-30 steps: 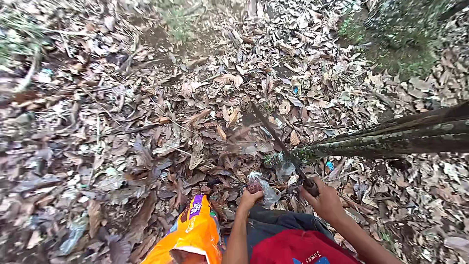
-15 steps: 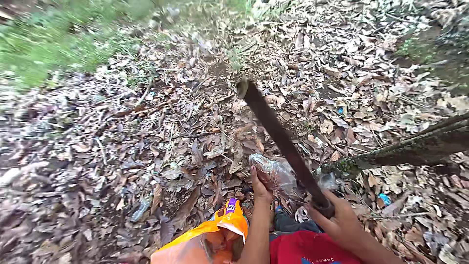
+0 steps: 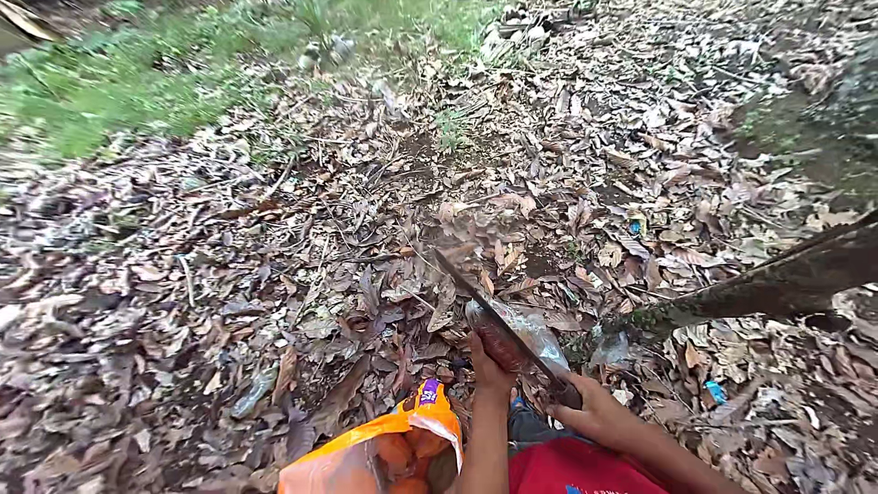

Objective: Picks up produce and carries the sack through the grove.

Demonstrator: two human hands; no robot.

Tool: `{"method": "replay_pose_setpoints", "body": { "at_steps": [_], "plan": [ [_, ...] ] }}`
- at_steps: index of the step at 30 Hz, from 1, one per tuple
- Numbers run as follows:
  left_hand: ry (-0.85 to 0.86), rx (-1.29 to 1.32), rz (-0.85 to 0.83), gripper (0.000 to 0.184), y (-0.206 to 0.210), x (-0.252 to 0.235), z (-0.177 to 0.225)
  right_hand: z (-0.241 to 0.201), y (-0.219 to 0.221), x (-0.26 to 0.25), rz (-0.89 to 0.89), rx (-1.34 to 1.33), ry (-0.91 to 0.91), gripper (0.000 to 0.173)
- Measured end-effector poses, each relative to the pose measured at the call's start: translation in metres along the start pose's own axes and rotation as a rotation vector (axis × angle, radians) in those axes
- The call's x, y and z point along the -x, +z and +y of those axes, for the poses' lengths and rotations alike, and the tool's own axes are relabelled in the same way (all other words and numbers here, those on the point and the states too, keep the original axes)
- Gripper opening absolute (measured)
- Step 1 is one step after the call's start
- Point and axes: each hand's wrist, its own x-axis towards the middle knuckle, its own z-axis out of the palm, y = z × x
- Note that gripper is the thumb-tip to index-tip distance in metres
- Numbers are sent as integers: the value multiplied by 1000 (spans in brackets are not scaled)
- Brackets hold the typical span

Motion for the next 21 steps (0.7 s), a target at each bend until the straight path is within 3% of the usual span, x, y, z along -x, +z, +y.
{"method": "replay_pose_setpoints", "body": {
  "at_steps": [2,4,8,14,17,21],
  "plan": [
    [-14,30,2,67,2,0,6,-6,0,0,-48,-81,26,35],
    [20,44,19,51,7,-1,6,-12,2,-4,-8,5,69,33],
    [99,51,36,72,5,-2,3,-21,9,-11,105,252,119,42],
    [184,55,42,62,-1,2,4,-23,20,-13,138,407,159,44],
    [212,42,52,57,-2,4,5,-22,23,-15,145,415,147,45],
    [212,34,42,66,-9,10,9,-13,18,-13,59,242,34,38]
  ]
}}
